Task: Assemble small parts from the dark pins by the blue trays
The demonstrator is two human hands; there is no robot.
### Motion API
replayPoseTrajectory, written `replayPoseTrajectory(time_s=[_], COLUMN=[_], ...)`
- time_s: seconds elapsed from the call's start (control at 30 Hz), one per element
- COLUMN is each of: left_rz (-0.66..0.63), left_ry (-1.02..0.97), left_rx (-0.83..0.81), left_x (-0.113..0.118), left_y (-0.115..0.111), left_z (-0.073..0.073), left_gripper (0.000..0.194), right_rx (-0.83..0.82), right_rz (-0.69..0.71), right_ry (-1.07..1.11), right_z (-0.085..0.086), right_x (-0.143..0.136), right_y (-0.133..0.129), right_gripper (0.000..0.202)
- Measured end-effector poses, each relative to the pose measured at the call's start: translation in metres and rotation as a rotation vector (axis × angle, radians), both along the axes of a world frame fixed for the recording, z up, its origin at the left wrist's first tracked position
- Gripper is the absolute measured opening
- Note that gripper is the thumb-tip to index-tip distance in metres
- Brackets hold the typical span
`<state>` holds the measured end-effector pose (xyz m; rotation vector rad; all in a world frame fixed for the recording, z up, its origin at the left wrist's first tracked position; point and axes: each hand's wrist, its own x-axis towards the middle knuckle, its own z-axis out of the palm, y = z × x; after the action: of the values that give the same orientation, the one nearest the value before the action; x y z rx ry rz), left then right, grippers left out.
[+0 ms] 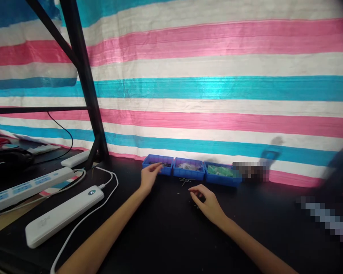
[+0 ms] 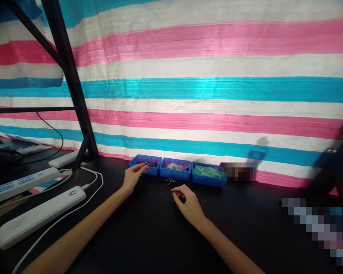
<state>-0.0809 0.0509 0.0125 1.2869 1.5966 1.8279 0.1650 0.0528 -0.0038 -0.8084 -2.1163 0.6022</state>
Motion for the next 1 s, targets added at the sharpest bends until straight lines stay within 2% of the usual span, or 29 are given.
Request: replayPoseTrajectory(time_s=[0.1, 0.2, 0.33, 0.5, 0.57, 0.67, 0.73, 0.87, 1.0], left_rz=[0.04, 0.005, -0.102, -0.205, -0.277, -0.416, -0.473, -0.495, -0.491], left_ry=[-0.051, -0.06, -0.029, 0.076, 0.215, 0.634, 0.837, 0.985, 1.047], left_rx=[-0.017, -0.022, -0.001, 0.026, 0.041, 0.059, 0.027, -0.089, -0.168], left_x=[-0.017, -0.019, -0.008, 0.018, 0.031, 0.049, 0.058, 0.067, 0.066], left_y=[0.002, 0.001, -0.001, -0.011, -0.018, -0.028, -0.034, -0.039, -0.036], left_z=[0.001, 0.002, 0.007, 0.013, 0.011, 0.002, -0.005, -0.015, -0.015], left_gripper=[0.042, 0.046, 0.05, 0.035, 0.028, 0.026, 0.031, 0.049, 0.052], right_rx=[-0.007, -0.006, 0.001, 0.043, 0.087, 0.124, 0.128, 0.127, 0.125], right_rz=[0.012, 0.024, 0.025, 0.02, -0.007, -0.048, -0.056, -0.061, -0.061], right_ry=[-0.033, -0.045, -0.064, -0.086, -0.107, -0.146, -0.155, -0.144, -0.135], right_z=[0.0, 0.0, 0.0, -0.002, -0.003, -0.003, -0.003, -0.002, -0.002], right_x=[0.0, 0.0, -0.001, -0.001, -0.002, -0.002, -0.002, -0.002, -0.002], right_y=[-0.002, -0.003, -0.003, -0.003, -0.002, -0.002, -0.002, -0.001, -0.002], right_gripper=[0.019, 0.018, 0.017, 0.016, 0.015, 0.016, 0.016, 0.016, 0.016])
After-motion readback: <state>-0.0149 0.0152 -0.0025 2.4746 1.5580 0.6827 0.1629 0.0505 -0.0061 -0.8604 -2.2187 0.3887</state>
